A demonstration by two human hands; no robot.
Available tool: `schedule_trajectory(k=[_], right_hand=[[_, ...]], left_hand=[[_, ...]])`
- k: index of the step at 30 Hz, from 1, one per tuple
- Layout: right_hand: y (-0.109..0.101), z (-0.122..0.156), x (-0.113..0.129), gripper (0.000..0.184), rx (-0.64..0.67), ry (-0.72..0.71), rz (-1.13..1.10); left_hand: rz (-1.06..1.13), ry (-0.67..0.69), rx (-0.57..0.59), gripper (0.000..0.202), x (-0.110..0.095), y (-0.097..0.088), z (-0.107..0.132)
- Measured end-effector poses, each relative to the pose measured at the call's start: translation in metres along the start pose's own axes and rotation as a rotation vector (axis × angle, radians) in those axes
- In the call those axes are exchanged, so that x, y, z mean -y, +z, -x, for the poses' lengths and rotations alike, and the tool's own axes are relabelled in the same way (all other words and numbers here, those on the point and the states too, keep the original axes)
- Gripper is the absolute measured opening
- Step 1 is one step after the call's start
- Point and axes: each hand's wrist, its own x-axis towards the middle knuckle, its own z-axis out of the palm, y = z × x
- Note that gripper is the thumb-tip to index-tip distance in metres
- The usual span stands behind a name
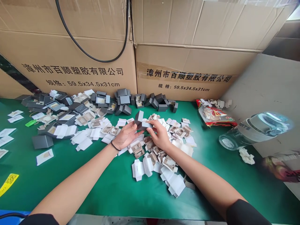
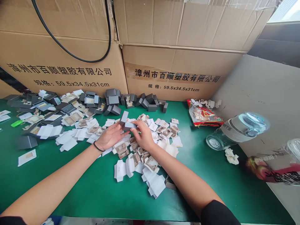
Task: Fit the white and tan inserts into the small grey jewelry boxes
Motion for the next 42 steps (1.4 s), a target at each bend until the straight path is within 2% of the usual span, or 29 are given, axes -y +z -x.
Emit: schedule_trajectory(k=[3,8,11,13,19,25,29,33,38,42], right_hand=[[0.0,-0.001,-0.004,0.028,0.005,0.079,-0.144],[0.005,-0.002,-0.012,0.035,0.013,0.217,-0.396],[0.008,-0.002,-0.015,0.039,-0.003,0.278,-0.495],[0.008,-0.002,-0.015,0.039,-0.004,0.286,-0.481],[0.003,-0.003,-0.01,0.029,0.011,0.12,-0.227],[0.001,-0.001,-0.003,0.028,0.013,0.144,-0.133],[0.0,0.0,0.005,0.027,-0.036,0.113,-0.043],[0.001,0.0,0.002,0.029,0.013,0.129,-0.094],[0.002,-0.001,-0.008,0.025,0.07,0.085,-0.131],[0.002,-0.001,-0.01,0.022,0.117,0.024,-0.087]], left_hand=[[-0.086,0.056,0.004,0.032,0.005,0.001,0.0],[-0.283,0.215,-0.015,0.052,0.009,0.002,0.002],[-0.388,0.234,-0.014,0.051,0.008,0.002,0.004],[-0.449,0.233,-0.038,0.047,0.008,0.001,0.004],[-0.66,0.339,-0.185,0.037,0.008,0.002,0.001],[-0.852,0.433,-0.155,0.03,0.007,0.009,0.004],[-0.849,0.454,-0.19,0.028,0.007,0.012,0.006],[-0.805,0.403,-0.173,0.03,0.009,0.009,0.006],[-0.555,0.313,-0.093,0.039,0.006,0.006,0.004],[-0.348,0.258,-0.111,0.043,0.003,0.005,0.002]])
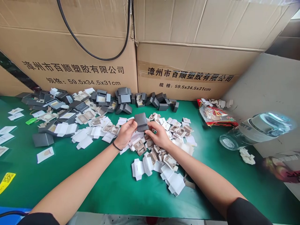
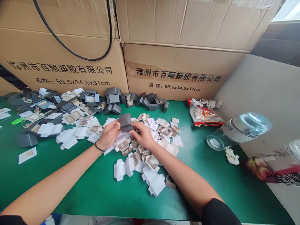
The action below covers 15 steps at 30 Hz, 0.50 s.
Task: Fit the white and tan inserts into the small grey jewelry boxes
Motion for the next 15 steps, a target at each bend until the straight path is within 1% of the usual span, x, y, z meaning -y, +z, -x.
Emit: schedule_trajectory(k=[3,5,9,12,15], right_hand=[[0.0003,-0.0003,0.0007,0.022,0.038,0.013,0.017],[0.0001,-0.0006,0.0016,0.025,0.069,0.065,-0.023],[-0.0007,-0.0017,0.0042,0.032,0.063,0.228,-0.251],[-0.0008,-0.0024,0.0061,0.031,0.044,0.298,-0.38],[-0.0009,-0.003,0.0088,0.029,0.053,0.358,-0.504]], left_hand=[[0.015,-0.008,-0.018,0.041,0.0012,0.0004,0.0014],[0.009,-0.005,-0.011,0.038,0.0027,0.0008,0.003],[-0.002,-0.008,0.033,0.036,0.0055,0.0005,0.0042],[-0.007,-0.016,0.057,0.036,0.007,-0.0003,0.0034],[-0.011,-0.035,0.071,0.036,0.0073,-0.0002,0.0034]])
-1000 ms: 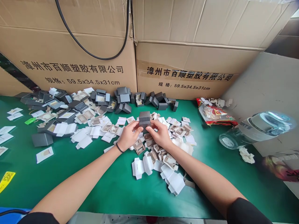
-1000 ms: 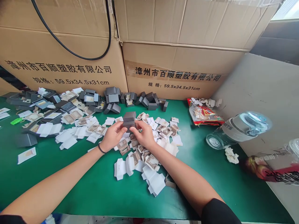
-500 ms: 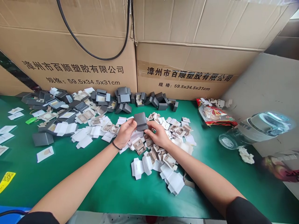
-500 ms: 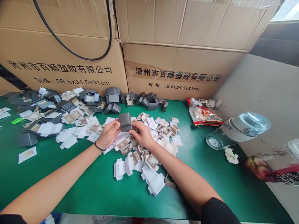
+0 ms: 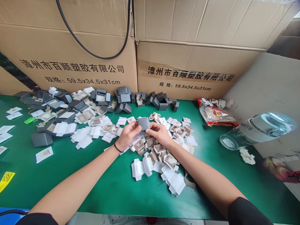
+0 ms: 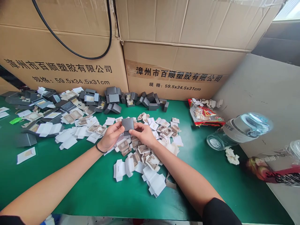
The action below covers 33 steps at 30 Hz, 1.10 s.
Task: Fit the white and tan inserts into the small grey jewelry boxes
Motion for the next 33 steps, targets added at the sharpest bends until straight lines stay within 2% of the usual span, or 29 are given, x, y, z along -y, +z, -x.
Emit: schedule_trajectory(k=[7,12,17,23,27,30,33], right_hand=[[-0.001,0.001,0.004,0.028,0.006,0.101,-0.105],[-0.003,-0.001,-0.004,0.026,0.086,0.104,-0.262],[-0.002,-0.003,-0.008,0.027,0.028,0.129,-0.397],[0.001,-0.001,-0.007,0.026,0.0,0.147,-0.361],[0.002,0.0,-0.004,0.03,0.028,0.172,-0.365],[0.002,-0.001,-0.004,0.029,0.037,0.198,-0.416],[0.001,-0.003,-0.007,0.029,-0.005,0.205,-0.532]], left_hand=[[-0.024,-0.019,0.036,0.038,-0.004,0.001,0.002],[-0.073,-0.02,0.069,0.033,-0.007,-0.002,0.0],[-0.046,-0.084,0.142,0.033,-0.007,-0.002,0.0],[0.035,-0.181,0.027,0.035,-0.015,0.006,0.005],[0.038,-0.184,0.035,0.038,-0.019,0.008,0.008],[-0.086,-0.15,0.036,0.043,-0.018,0.007,0.007],[-0.404,0.029,0.014,0.055,-0.012,0.008,0.008]])
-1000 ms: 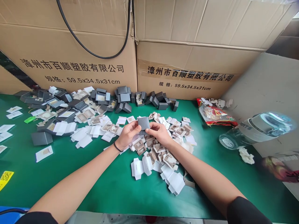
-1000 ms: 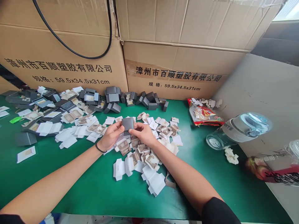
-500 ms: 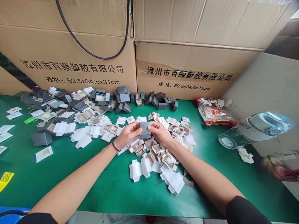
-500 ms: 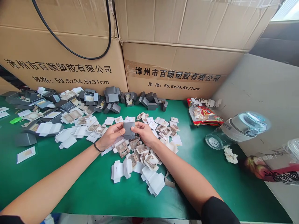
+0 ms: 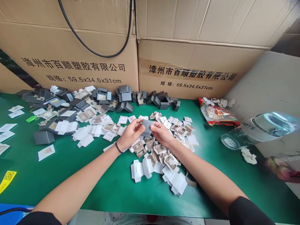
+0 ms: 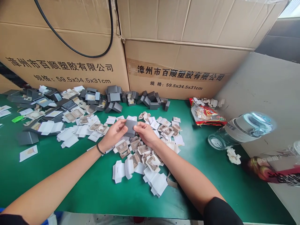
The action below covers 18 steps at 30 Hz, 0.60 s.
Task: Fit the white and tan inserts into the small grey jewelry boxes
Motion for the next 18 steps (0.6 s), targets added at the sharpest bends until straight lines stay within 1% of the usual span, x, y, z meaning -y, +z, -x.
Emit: schedule_trajectory(k=[2,3,4,7,9,11,13,15,17,18], right_hand=[[-0.001,-0.001,0.0,0.029,-0.016,-0.026,-0.064],[-0.002,-0.001,0.0,0.029,0.0,-0.034,-0.071],[-0.002,-0.001,0.001,0.028,0.036,-0.035,-0.064],[-0.002,0.001,0.003,0.029,0.166,-0.023,-0.021],[-0.001,0.002,0.003,0.029,0.194,-0.032,-0.014],[0.0,0.002,0.002,0.029,0.182,-0.059,-0.009],[0.001,0.002,0.001,0.029,0.158,-0.095,-0.002],[0.001,0.002,0.0,0.027,0.134,-0.113,0.014],[0.002,0.003,-0.001,0.025,0.109,-0.101,0.046],[0.002,0.003,-0.001,0.025,0.097,-0.086,0.067]], left_hand=[[-0.266,0.138,-0.055,0.067,0.004,0.003,0.002],[-0.38,0.187,-0.092,0.072,0.006,0.004,0.003],[-0.474,0.224,-0.131,0.074,0.007,0.005,0.005],[-0.66,0.36,-0.218,0.068,0.008,0.005,0.008],[-0.766,0.483,-0.224,0.066,0.006,0.002,0.009],[-0.877,0.568,-0.198,0.071,0.004,-0.001,0.009],[-0.964,0.566,-0.153,0.081,0.003,-0.004,0.008],[-0.998,0.513,-0.114,0.087,0.002,-0.005,0.008],[-0.981,0.499,-0.103,0.083,0.002,-0.006,0.008],[-0.968,0.531,-0.09,0.08,0.002,-0.006,0.008]])
